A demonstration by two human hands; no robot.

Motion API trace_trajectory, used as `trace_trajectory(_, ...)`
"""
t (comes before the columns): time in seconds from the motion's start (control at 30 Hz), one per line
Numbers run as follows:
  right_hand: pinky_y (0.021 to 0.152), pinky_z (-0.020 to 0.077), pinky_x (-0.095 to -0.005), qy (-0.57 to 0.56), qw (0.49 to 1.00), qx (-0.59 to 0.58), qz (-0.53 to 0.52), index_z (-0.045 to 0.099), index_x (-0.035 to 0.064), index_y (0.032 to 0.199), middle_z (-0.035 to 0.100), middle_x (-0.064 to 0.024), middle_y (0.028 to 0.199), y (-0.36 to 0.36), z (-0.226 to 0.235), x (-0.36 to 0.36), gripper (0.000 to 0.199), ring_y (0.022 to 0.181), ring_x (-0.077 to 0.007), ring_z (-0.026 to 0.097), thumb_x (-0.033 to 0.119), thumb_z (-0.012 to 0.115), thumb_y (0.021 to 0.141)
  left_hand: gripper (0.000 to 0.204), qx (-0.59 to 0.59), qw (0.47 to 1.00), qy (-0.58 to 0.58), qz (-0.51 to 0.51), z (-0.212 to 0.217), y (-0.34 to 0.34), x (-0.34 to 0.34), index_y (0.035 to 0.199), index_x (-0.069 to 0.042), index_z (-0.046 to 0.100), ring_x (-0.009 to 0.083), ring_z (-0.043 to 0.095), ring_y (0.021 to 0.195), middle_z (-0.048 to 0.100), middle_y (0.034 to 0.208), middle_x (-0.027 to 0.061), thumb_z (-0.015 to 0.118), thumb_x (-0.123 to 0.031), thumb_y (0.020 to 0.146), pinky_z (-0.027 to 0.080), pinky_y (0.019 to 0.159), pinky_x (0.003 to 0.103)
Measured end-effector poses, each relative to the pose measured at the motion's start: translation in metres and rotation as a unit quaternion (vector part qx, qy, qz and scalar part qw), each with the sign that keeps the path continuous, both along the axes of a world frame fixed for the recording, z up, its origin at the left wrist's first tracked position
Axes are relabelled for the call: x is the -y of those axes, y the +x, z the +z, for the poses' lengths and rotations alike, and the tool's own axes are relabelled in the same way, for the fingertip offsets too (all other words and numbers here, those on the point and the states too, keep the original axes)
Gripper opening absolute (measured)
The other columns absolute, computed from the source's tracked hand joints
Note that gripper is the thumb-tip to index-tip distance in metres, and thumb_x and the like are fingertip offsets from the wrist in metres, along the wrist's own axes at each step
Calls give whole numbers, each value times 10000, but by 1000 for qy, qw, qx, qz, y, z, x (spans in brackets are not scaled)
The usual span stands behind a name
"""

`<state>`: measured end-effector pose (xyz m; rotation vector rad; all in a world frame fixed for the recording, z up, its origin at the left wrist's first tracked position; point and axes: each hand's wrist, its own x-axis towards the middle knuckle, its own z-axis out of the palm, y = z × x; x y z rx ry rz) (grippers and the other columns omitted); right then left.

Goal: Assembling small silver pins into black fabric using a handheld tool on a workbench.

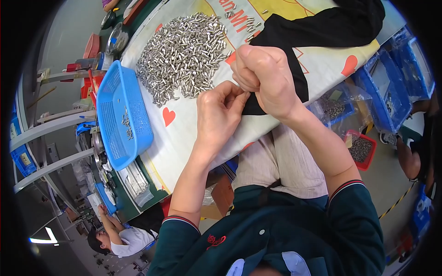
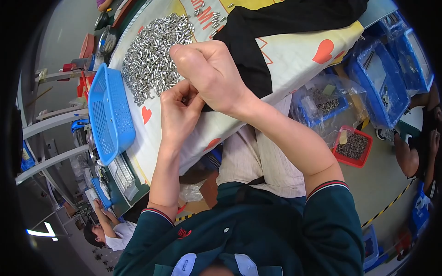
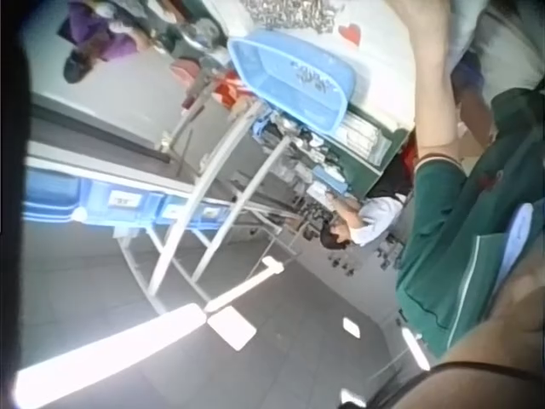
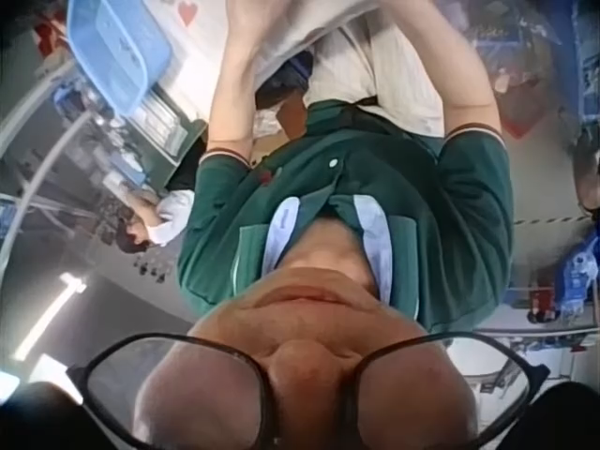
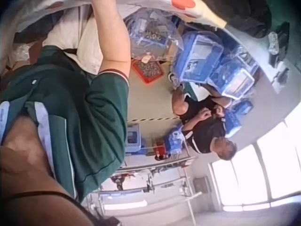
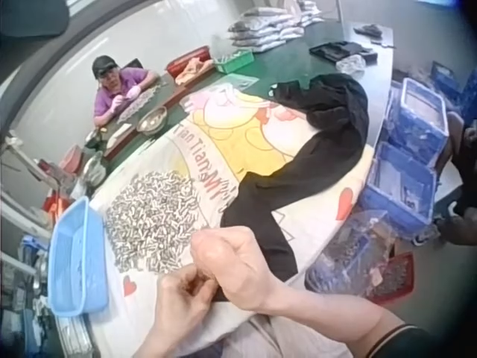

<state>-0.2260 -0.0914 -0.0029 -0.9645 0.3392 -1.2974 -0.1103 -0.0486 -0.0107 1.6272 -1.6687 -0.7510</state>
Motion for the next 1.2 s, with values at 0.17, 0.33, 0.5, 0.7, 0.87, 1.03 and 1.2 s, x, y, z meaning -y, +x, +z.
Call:
trace_trajectory(0.17,388,158,-226,-2,999,-27,-33,292,85,515,252,44,459,4,-3,5,395,409,-45,179,222,375,876,87,28,1000,-11,-8,2,-2,0,656,43,564,101,331,384,401,427,54,621,-10,694,304,392,268)
trace_trajectory(0.33,375,139,-234,121,992,29,23,252,106,517,221,40,441,-7,2,15,394,384,-58,144,262,347,867,59,89,994,-56,-11,4,-3,-4,717,23,565,77,361,387,415,438,24,607,-19,720,316,393,249)
trace_trajectory(0.5,372,137,-234,136,990,30,31,255,106,520,213,37,436,-12,2,15,394,381,-61,140,261,328,875,75,-429,893,135,-15,15,9,4,800,-22,539,35,348,482,580,728,54,580,-84,798,286,455,182)
trace_trajectory(0.7,366,133,-235,151,987,33,39,261,107,520,214,33,429,-11,4,15,392,374,-60,141,258,321,878,145,-589,775,217,-75,5,21,7,945,-23,561,20,280,450,575,760,73,567,-105,826,240,434,170)
trace_trajectory(0.87,353,124,-225,150,985,70,42,259,114,521,231,43,440,-11,-1,16,354,370,-44,166,214,360,845,203,-631,738,234,-49,3,25,9,1031,-12,557,12,269,445,597,803,94,532,-86,845,227,417,151)
trace_trajectory(1.03,353,127,-227,149,985,73,43,263,110,523,238,38,439,-11,-1,17,355,369,-46,167,214,358,848,199,-625,744,232,-52,2,26,11,1028,-2,555,13,264,444,601,817,100,514,-92,856,224,414,146)
trace_trajectory(1.2,363,134,-235,149,987,50,40,258,105,527,213,30,427,-12,4,17,349,368,-61,140,226,325,847,205,-644,730,227,-37,6,22,11,932,-8,552,31,278,457,562,770,90,471,-191,890,244,427,161)
